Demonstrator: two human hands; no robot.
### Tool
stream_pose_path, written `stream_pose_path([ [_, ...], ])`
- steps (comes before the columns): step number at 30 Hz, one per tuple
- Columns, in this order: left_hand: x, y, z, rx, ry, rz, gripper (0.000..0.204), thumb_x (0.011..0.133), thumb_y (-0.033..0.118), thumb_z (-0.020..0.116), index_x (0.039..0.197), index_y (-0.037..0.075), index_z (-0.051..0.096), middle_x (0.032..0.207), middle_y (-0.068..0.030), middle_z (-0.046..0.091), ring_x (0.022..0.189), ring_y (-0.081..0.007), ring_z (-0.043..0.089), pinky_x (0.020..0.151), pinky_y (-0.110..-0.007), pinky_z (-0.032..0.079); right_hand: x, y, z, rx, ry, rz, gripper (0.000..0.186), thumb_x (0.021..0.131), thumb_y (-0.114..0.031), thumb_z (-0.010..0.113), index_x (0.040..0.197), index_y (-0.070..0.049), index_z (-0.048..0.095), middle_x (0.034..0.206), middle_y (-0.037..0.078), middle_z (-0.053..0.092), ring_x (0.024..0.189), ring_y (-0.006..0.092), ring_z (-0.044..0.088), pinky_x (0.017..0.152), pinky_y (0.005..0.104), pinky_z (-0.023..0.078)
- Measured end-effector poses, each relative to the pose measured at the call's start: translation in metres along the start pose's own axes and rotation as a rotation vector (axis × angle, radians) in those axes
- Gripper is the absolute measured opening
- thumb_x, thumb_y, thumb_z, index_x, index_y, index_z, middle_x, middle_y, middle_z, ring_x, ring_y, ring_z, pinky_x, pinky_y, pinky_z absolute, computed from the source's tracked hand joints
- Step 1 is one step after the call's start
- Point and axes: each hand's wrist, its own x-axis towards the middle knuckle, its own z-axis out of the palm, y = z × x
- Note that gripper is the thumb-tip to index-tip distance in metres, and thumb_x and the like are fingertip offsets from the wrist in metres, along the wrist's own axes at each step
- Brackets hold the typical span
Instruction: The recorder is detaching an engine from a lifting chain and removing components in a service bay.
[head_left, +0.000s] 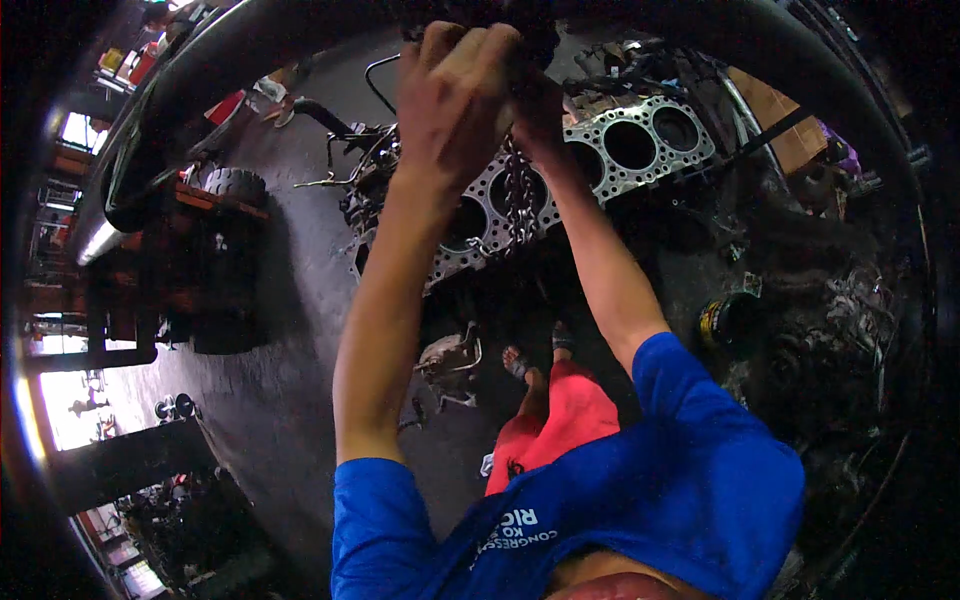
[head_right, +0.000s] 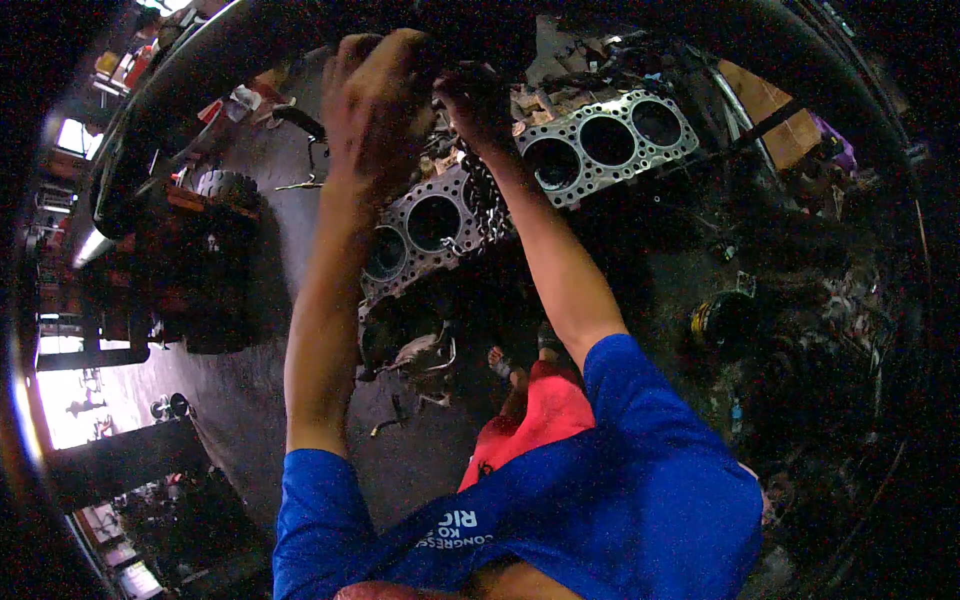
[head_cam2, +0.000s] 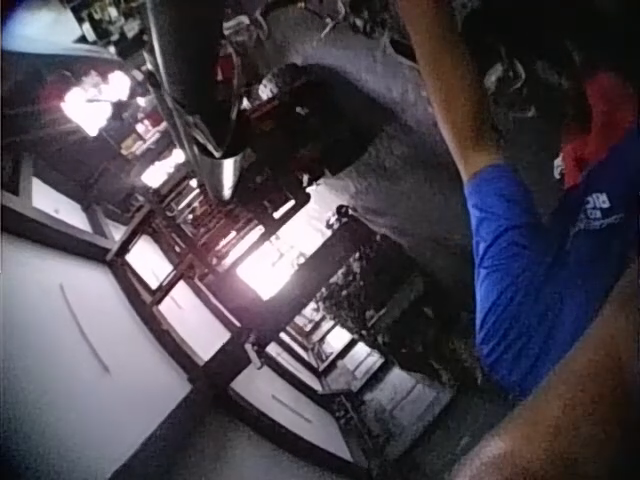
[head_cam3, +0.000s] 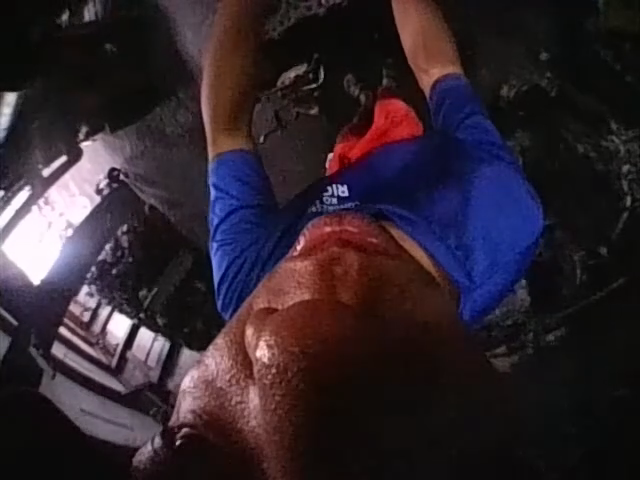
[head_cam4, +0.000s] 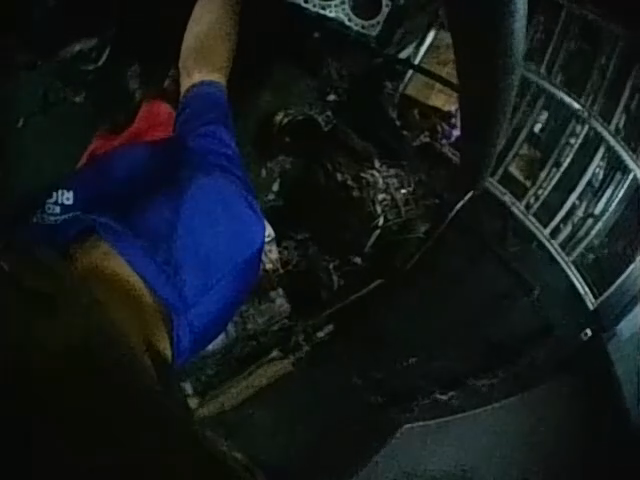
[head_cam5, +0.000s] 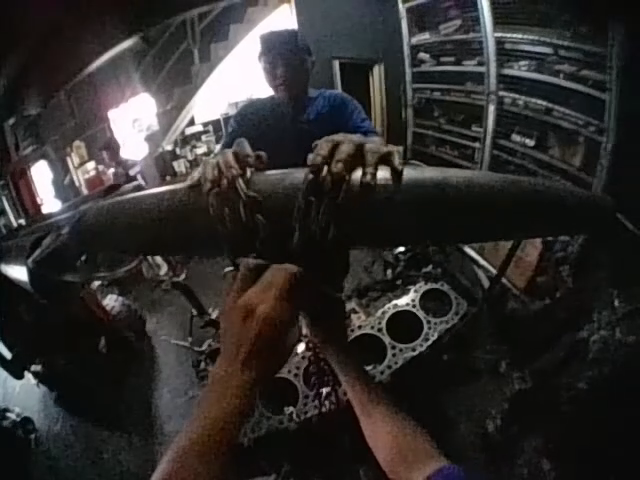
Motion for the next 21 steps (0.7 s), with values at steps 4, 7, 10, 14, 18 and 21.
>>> stream_pose_path([
  [4, -0.005, 0.000, -0.014, -0.096, -0.019, 0.002, 0.032, 0.064, 0.006, 0.067, 0.093, 0.009, 0.054, 0.084, -0.0074, 0.058, 0.089, -0.0329, 0.053, 0.075, -0.043, 0.044, 0.012, -0.003, -0.005, 0.015, -0.237, 0.225, 0.015, 0.073, -0.011, 0.061, 0.087, -0.012, 0.069, 0.087, 0.011, 0.066, 0.080, 0.0327, 0.062, 0.071, 0.0466, 0.048],
  [7, -0.025, -0.010, -0.023, -0.095, -0.056, 0.010, 0.038, 0.059, 0.006, 0.068, 0.095, 0.006, 0.054, 0.086, -0.0107, 0.058, 0.089, -0.0339, 0.053, 0.074, -0.044, 0.044, 0.014, -0.027, -0.009, -0.125, -0.257, 0.139, 0.028, 0.073, -0.015, 0.064, 0.100, -0.012, 0.069, 0.097, 0.013, 0.066, 0.083, 0.0347, 0.062, 0.073, 0.0475, 0.049],
  [10, -0.005, 0.012, -0.029, -0.240, -0.048, -0.042, 0.042, 0.058, 0.007, 0.070, 0.099, 0.006, 0.056, 0.087, -0.0093, 0.056, 0.084, -0.0311, 0.054, 0.069, -0.044, 0.046, 0.014, -0.001, -0.010, 0.103, -0.217, 0.235, 0.038, 0.074, -0.018, 0.065, 0.111, -0.011, 0.066, 0.104, 0.014, 0.065, 0.087, 0.0350, 0.062, 0.077, 0.0485, 0.048],
  [14, 0.024, 0.006, -0.039, 0.156, -0.148, 0.014, 0.031, 0.068, 0.010, 0.065, 0.098, 0.007, 0.059, 0.079, -0.0068, 0.052, 0.082, -0.0261, 0.055, 0.067, -0.037, 0.048, 0.010, -0.016, 0.001, -0.018, -0.300, 0.121, 0.031, 0.077, -0.015, 0.063, 0.108, -0.011, 0.066, 0.102, 0.011, 0.067, 0.095, 0.0320, 0.061, 0.088, 0.0502, 0.043],
  [18, 0.035, -0.005, -0.042, 0.143, -0.276, 0.137, 0.021, 0.070, 0.012, 0.062, 0.090, 0.007, 0.061, 0.082, -0.0078, 0.055, 0.082, -0.0266, 0.055, 0.069, -0.038, 0.047, 0.003, 0.002, -0.009, -0.118, -0.306, -0.101, 0.021, 0.078, -0.020, 0.066, 0.098, -0.017, 0.068, 0.088, 0.008, 0.066, 0.083, 0.0278, 0.063, 0.072, 0.0427, 0.049],
  [21, 0.051, 0.002, -0.065, 0.230, -0.277, 0.183, 0.021, 0.070, 0.012, 0.061, 0.090, 0.007, 0.061, 0.084, -0.0076, 0.056, 0.084, -0.0270, 0.055, 0.073, -0.039, 0.048, 0.003, -0.022, -0.010, 0.041, -0.136, -0.279, 0.018, 0.076, -0.027, 0.070, 0.092, -0.017, 0.069, 0.076, 0.007, 0.066, 0.068, 0.0275, 0.063, 0.062, 0.0400, 0.050],
])
